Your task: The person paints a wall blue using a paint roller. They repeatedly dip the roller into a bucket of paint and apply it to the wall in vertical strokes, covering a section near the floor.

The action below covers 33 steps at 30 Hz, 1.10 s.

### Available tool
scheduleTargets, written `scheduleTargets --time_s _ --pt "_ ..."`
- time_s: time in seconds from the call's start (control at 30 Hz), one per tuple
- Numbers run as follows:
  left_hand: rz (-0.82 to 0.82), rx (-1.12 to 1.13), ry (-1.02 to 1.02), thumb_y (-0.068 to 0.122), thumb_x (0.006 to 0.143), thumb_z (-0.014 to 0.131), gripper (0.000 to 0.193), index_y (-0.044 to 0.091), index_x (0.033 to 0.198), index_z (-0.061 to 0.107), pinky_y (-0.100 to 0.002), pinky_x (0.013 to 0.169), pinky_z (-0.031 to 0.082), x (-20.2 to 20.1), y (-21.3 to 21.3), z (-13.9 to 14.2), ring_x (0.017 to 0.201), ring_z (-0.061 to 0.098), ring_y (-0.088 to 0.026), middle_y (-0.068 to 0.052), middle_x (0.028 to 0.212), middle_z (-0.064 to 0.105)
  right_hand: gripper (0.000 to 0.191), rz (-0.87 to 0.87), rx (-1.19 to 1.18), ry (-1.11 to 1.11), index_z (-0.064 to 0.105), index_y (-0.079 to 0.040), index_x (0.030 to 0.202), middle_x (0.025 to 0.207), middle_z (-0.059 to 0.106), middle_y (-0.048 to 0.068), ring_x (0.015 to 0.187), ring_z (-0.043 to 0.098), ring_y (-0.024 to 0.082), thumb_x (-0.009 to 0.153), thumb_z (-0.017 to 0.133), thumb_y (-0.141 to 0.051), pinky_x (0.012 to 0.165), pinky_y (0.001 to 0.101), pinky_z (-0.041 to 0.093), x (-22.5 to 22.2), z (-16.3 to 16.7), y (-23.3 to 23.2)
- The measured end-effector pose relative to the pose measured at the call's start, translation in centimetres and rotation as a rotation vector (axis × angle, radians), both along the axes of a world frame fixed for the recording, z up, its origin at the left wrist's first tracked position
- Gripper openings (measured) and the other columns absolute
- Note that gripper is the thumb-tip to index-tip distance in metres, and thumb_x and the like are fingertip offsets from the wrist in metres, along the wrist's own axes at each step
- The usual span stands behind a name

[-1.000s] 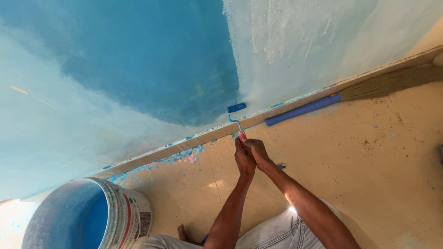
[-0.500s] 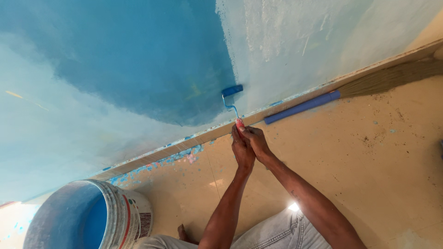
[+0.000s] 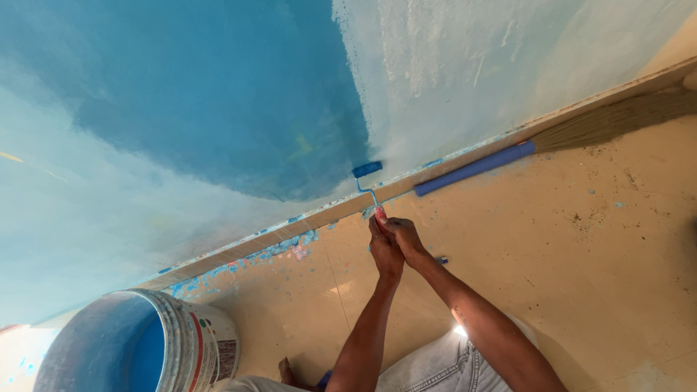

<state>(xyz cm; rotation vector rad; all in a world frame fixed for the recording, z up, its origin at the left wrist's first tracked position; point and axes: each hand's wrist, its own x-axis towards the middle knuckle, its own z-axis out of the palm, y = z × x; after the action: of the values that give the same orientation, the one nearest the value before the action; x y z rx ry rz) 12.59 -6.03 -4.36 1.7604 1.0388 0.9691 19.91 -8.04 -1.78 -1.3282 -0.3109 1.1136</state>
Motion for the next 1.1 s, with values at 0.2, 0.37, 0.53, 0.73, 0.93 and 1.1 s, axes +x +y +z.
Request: scheduleTargets --time_s 0.2,0.37,0.53,0.73,0.93,1.1 --pt "-0.005 0.170 -0.130 0.016 0.104 0.054 0.051 0.001 0.150 0.038 -0.046 0.079 0.058 0.7 0.0 3.5 0.102 0.072 -0.043 -0.028 0.115 0.071 0.034 0.001 0.113 -0.041 0.071 0.002 0.092 0.084 0.068 0.007 0.077 0.062 0.016 0.096 0.066 -0.031 0.070 0.0318 0.051 0.9 2.0 0.2" --pt "0.010 0.073 -0.102 0.016 0.102 0.052 0.051 0.002 0.149 0.037 -0.045 0.079 0.058 1.7 -0.3 6.2 0.101 0.073 -0.040 -0.026 0.115 0.071 0.036 0.034 0.163 -0.015 0.068 0.001 0.090 0.078 0.061 0.006 0.071 0.056 0.017 0.100 0.068 -0.034 0.064 0.0329 0.047 2.4 2.8 0.3" --pt "0.014 0.025 -0.062 0.017 0.105 0.051 0.049 0.003 0.149 0.036 -0.046 0.082 0.057 1.4 -1.3 6.0 0.104 0.072 -0.041 -0.026 0.116 0.072 0.034 0.054 -0.007 -0.104 0.074 -0.001 0.099 0.088 0.069 0.005 0.080 0.062 0.014 0.094 0.067 -0.034 0.073 0.0290 0.050 2.3 1.5 0.2" --pt "-0.002 0.132 -0.135 0.015 0.104 0.051 0.053 0.001 0.152 0.034 -0.047 0.085 0.057 1.6 -0.8 6.7 0.111 0.069 -0.043 -0.028 0.126 0.067 0.038 0.043 0.061 -0.103 0.074 0.002 0.102 0.091 0.071 0.008 0.082 0.065 0.016 0.095 0.067 -0.035 0.075 0.0307 0.052 2.6 2.1 0.6" --pt "-0.013 0.146 -0.136 0.018 0.105 0.051 0.054 0.000 0.152 0.031 -0.047 0.085 0.057 2.3 -0.6 8.1 0.109 0.071 -0.041 -0.027 0.124 0.068 0.039 0.051 0.099 -0.099 0.073 0.001 0.100 0.087 0.070 0.010 0.079 0.065 0.018 0.095 0.066 -0.037 0.072 0.0319 0.053 3.4 3.6 0.6" --pt "0.021 -0.025 -0.064 0.021 0.104 0.050 0.053 0.004 0.152 0.035 -0.046 0.084 0.057 2.0 -1.2 8.6 0.107 0.072 -0.040 -0.025 0.117 0.072 0.038 0.054 0.078 -0.121 0.073 0.002 0.099 0.087 0.069 0.009 0.079 0.064 0.017 0.096 0.066 -0.035 0.071 0.0314 0.052 2.9 3.7 0.2"
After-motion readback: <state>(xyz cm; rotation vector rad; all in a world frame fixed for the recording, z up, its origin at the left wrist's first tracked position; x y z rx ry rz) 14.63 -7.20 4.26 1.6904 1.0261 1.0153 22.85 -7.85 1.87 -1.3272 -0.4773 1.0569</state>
